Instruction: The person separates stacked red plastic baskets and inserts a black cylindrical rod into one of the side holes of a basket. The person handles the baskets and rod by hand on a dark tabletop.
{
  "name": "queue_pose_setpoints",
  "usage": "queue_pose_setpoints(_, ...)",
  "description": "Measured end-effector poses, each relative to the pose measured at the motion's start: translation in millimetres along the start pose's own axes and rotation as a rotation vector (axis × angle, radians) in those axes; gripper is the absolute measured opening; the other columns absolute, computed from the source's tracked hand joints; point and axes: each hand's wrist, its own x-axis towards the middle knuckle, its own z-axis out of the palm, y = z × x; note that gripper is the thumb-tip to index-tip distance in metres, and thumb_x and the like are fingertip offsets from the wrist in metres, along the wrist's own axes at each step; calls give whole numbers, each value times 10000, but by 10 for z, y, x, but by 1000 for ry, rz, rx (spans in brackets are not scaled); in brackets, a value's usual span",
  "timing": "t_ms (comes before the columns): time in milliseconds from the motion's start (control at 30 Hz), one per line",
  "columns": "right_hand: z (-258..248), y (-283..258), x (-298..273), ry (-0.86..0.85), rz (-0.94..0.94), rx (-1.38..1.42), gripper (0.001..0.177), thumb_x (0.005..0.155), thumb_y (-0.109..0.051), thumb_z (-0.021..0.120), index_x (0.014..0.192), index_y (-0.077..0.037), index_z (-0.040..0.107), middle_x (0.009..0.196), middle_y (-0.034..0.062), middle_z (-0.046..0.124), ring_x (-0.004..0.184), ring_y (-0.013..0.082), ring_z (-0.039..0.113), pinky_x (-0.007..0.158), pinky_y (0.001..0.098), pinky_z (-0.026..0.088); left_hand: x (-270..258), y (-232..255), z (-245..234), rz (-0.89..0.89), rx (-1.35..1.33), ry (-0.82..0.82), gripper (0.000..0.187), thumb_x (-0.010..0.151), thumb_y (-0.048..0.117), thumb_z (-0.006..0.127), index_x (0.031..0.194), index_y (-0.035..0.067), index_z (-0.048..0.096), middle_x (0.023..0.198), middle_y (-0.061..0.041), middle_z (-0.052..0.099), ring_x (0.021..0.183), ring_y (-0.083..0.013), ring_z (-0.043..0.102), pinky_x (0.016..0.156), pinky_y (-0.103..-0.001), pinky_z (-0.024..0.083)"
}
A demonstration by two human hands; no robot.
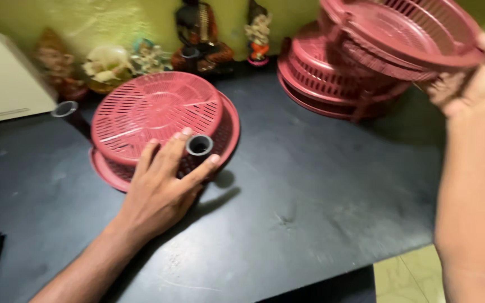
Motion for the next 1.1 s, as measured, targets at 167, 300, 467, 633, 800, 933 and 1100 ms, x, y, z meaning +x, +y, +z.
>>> queue_pose_setpoints(167, 140, 118, 29, 301, 63, 22, 696, 922, -639, 609, 1446, -185, 546, 1347, 104, 598, 1240, 276, 630, 1010, 482, 626, 22, 5, -17, -18, -2, -87, 667, 770, 216, 775, 1404, 209, 570, 1505, -268, 451, 1371, -397, 484, 1087, -632, 355)
queue_pose_setpoints(300, 206, 161, 43, 252, 3, -47, 763, 966, -691, 585, 1516, -162, 591, 1385, 76, 660, 1266, 251, 655, 978, 445, 593, 22, -4, -24, -35, -20, -108, 680, 765, 220, 783, 1409, 196, 564, 1501, -242, 446, 1386, -391, 471, 1111, -634, 338)
queue_pose_setpoints(467, 343, 140, -7, 489, 31, -313, 712, 960, -689, 566, 1413, -141, 578, 1262, 70, 641, 1141, 227, 637, 870, 418, 574, -4, -38, -54, -26, -81, -120, 750, 737, 208, 791, 1436, 196, 519, 1524, -254, 442, 1387, -406, 466, 1099, -621, 335)
queue_pose_setpoints(633, 1064, 14, -91, 418, -290, -503, 640, 961, -534, 618, 1390, -71, 511, 1271, 125, 619, 1182, 274, 621, 929, 471, 529, -41, -111, -72, -7, -187, -85, 770, 774, 217, 803, 1462, 121, 472, 1513, -244, 451, 1391, -411, 477, 1133, -619, 339)
queue_pose_setpoints(800, 2336, 186, -561, -31, -1167, -1008, 597, 963, -378, 670, 1367, -1, 443, 1280, 180, 598, 1223, 322, 604, 988, 524, 484, -50, -129, -93, -84, -152, 18, 782, 789, 259, 821, 1472, 106, 471, 1531, -263, 438, 1371, -428, 480, 1117, -606, 362)
queue_pose_setpoints(933, 2892, 330, -975, -700, -1255, -1057, 455, 915, -301, 816, 1301, -207, 594, 1304, 107, 629, 1177, 289, 644, 997, 464, 565, -37, -154, -85, -60, -123, -21, 657, 827, 241, 771, 1437, 194, 533, 1496, -245, 471, 1335, -396, 521, 1099, -592, 368)
queue_pose_setpoints(1100, 3002, 403, -1118, -815, -1084, -1039, 602, 896, -331, 809, 1406, -160, 541, 1482, 165, 529, 1212, 334, 639, 994, 482, 567, -44, -111, -38, 1, -12, -43, 540, 923, 178, 648, 1452, 251, 560, 1449, -175, 550, 1314, -364, 569, 1113, -589, 373)
